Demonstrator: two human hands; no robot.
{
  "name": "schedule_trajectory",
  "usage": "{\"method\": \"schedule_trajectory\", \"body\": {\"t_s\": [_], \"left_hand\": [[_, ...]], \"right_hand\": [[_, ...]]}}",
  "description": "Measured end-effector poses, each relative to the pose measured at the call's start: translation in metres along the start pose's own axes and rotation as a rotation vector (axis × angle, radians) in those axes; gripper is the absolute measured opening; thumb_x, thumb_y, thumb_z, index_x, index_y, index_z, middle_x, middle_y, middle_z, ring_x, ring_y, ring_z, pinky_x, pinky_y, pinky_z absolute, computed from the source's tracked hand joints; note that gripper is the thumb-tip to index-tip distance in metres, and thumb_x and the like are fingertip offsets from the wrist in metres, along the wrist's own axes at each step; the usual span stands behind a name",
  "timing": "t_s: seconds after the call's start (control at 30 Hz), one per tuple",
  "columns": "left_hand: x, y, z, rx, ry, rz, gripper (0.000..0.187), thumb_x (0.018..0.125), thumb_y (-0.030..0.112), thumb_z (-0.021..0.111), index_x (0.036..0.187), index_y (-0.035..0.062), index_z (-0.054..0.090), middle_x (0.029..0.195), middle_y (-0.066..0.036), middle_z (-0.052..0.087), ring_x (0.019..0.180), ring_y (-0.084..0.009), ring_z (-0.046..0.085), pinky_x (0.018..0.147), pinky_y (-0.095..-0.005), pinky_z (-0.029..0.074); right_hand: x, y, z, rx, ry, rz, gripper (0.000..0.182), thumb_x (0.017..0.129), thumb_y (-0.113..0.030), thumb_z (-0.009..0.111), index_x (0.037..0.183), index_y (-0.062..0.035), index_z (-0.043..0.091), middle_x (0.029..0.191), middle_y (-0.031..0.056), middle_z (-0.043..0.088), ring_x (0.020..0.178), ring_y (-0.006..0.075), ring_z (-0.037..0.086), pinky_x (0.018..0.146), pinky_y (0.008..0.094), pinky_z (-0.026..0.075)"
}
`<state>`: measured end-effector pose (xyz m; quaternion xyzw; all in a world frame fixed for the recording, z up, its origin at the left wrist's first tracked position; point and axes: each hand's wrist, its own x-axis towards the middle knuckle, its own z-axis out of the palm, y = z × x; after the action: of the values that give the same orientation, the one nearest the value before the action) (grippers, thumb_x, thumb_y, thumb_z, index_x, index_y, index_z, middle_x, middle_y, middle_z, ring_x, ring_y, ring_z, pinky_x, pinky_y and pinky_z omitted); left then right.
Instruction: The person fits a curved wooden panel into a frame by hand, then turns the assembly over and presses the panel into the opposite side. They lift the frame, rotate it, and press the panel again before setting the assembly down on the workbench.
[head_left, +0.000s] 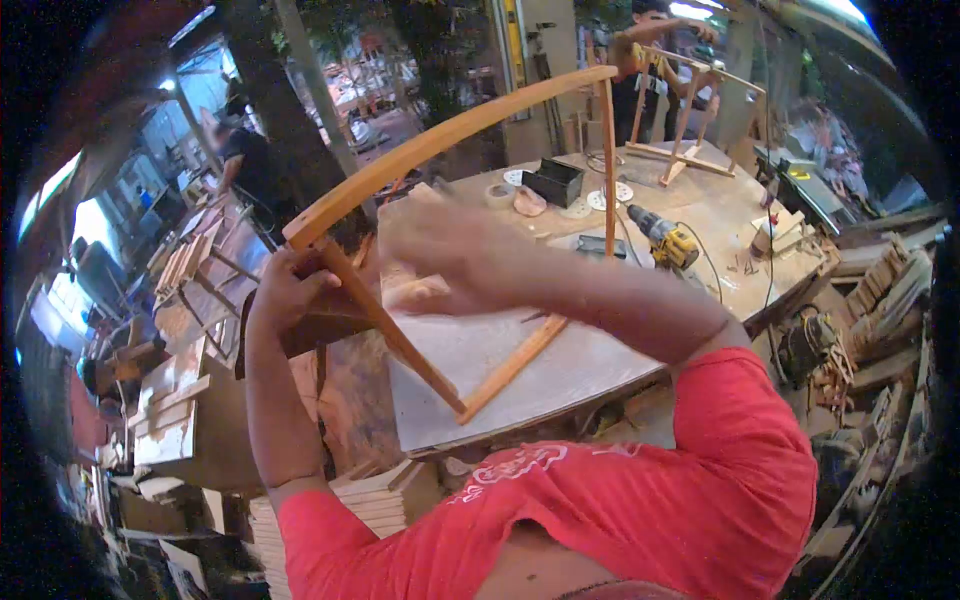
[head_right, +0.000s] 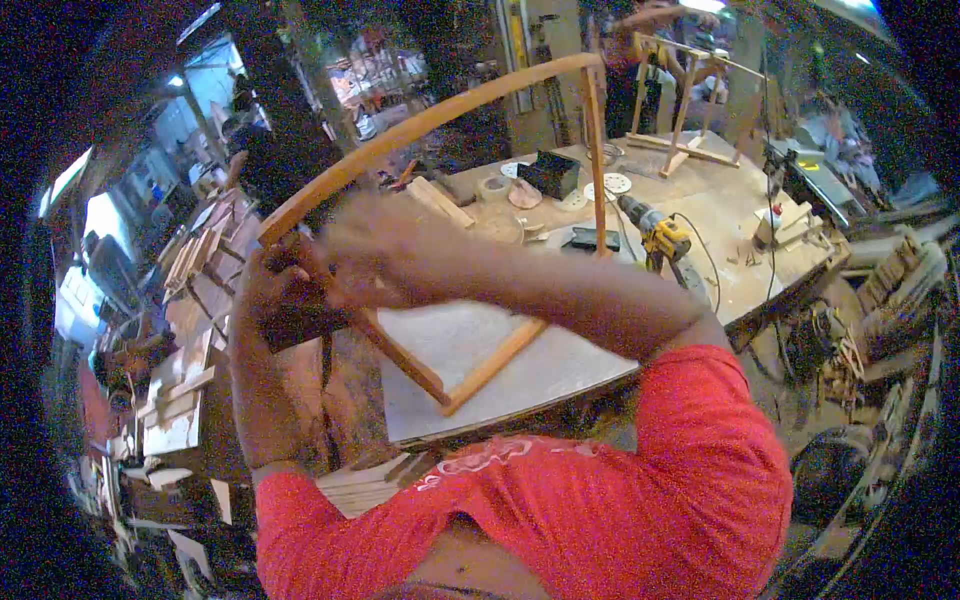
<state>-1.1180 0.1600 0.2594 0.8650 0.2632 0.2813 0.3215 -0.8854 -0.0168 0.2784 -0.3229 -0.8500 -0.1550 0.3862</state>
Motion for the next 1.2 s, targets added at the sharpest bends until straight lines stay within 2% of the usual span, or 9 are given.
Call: {"method": "schedule_trajectory", "body": {"t_s": [0.13,0.2,0.23,0.43,0.7,0.77,0.93,1.03,1.2], "left_hand": [[-0.022,0.025,0.020,-0.178,-0.012,0.088,0.040,0.073,0.013,0.073,0.108,-0.0002,0.060,0.098,-0.004,0.064,0.091,-0.0141,0.060,0.080,-0.0298,0.048],[-0.031,0.044,0.022,0.009,-0.006,0.085,0.045,0.075,0.020,0.072,0.113,0.0007,0.058,0.104,-0.007,0.064,0.095,-0.0172,0.060,0.084,-0.0327,0.048],[-0.034,0.040,0.022,0.179,0.058,0.087,0.047,0.076,0.024,0.072,0.114,0.0014,0.057,0.104,-0.010,0.064,0.096,-0.0206,0.060,0.085,-0.0344,0.047],[-0.034,0.040,0.027,0.464,-0.008,0.217,0.045,0.081,0.037,0.064,0.115,0.0073,0.060,0.106,-0.016,0.064,0.100,-0.0307,0.061,0.088,-0.0378,0.046],[-0.044,0.062,0.027,0.747,-0.073,0.190,0.039,0.087,0.044,0.052,0.095,0.0067,0.063,0.088,-0.017,0.065,0.083,-0.0372,0.062,0.074,-0.0470,0.048],[-0.048,0.068,0.027,0.838,-0.117,0.192,0.044,0.088,0.048,0.048,0.101,0.0099,0.064,0.085,-0.020,0.065,0.080,-0.0369,0.064,0.070,-0.0460,0.052],[-0.062,0.071,0.030,0.721,-0.084,0.210,0.035,0.089,0.035,0.050,0.093,0.0035,0.063,0.083,-0.021,0.064,0.082,-0.0383,0.062,0.075,-0.0476,0.048],[-0.066,0.065,0.037,0.634,0.046,0.359,0.027,0.085,0.029,0.054,0.098,0.0081,0.063,0.087,-0.017,0.065,0.083,-0.0375,0.062,0.076,-0.0462,0.048],[-0.092,0.036,0.015,0.470,0.075,0.247,0.034,0.076,0.031,0.063,0.101,0.0087,0.064,0.089,-0.015,0.066,0.084,-0.0360,0.063,0.077,-0.0444,0.049]], "right_hand": [[0.069,0.047,-0.025,-0.129,0.172,-0.309,0.048,0.069,-0.040,0.074,0.101,-0.0101,0.056,0.101,0.0129,0.057,0.097,0.0337,0.054,0.083,0.0418,0.044],[0.086,0.049,-0.015,-0.050,-0.632,0.004,0.062,0.063,-0.048,0.076,0.106,-0.0080,0.056,0.098,0.0151,0.060,0.094,0.0355,0.057,0.081,0.0424,0.045],[0.089,0.039,-0.019,-0.099,-0.727,0.081,0.072,0.059,-0.054,0.077,0.107,-0.0056,0.056,0.095,0.0167,0.062,0.091,0.0370,0.059,0.079,0.0436,0.045],[0.075,0.036,-0.019,-0.178,-0.607,-0.044,0.061,0.064,-0.053,0.073,0.096,-0.0043,0.055,0.089,0.0162,0.061,0.086,0.0368,0.058,0.073,0.0441,0.044],[0.073,0.026,-0.013,-0.255,-0.482,0.116,0.064,0.070,-0.061,0.065,0.098,-0.0047,0.054,0.087,0.0188,0.062,0.086,0.0406,0.059,0.073,0.0453,0.046],[0.081,0.015,-0.018,-0.274,-0.579,0.194,0.061,0.071,-0.058,0.066,0.097,-0.0044,0.053,0.084,0.0186,0.061,0.082,0.0408,0.058,0.070,0.0451,0.045],[0.078,0.021,-0.020,-0.274,-0.593,0.214,0.049,0.072,-0.045,0.070,0.095,-0.0056,0.052,0.076,0.0180,0.059,0.073,0.0399,0.057,0.064,0.0439,0.043],[0.073,0.018,-0.021,-0.225,-0.575,0.271,0.050,0.072,-0.046,0.069,0.095,-0.0056,0.052,0.077,0.0181,0.059,0.075,0.0389,0.058,0.065,0.0435,0.044],[0.072,0.012,-0.024,-0.314,-0.559,0.208,0.053,0.076,-0.050,0.065,0.104,-0.0063,0.055,0.083,0.0196,0.062,0.082,0.0397,0.060,0.071,0.0448,0.046]]}}
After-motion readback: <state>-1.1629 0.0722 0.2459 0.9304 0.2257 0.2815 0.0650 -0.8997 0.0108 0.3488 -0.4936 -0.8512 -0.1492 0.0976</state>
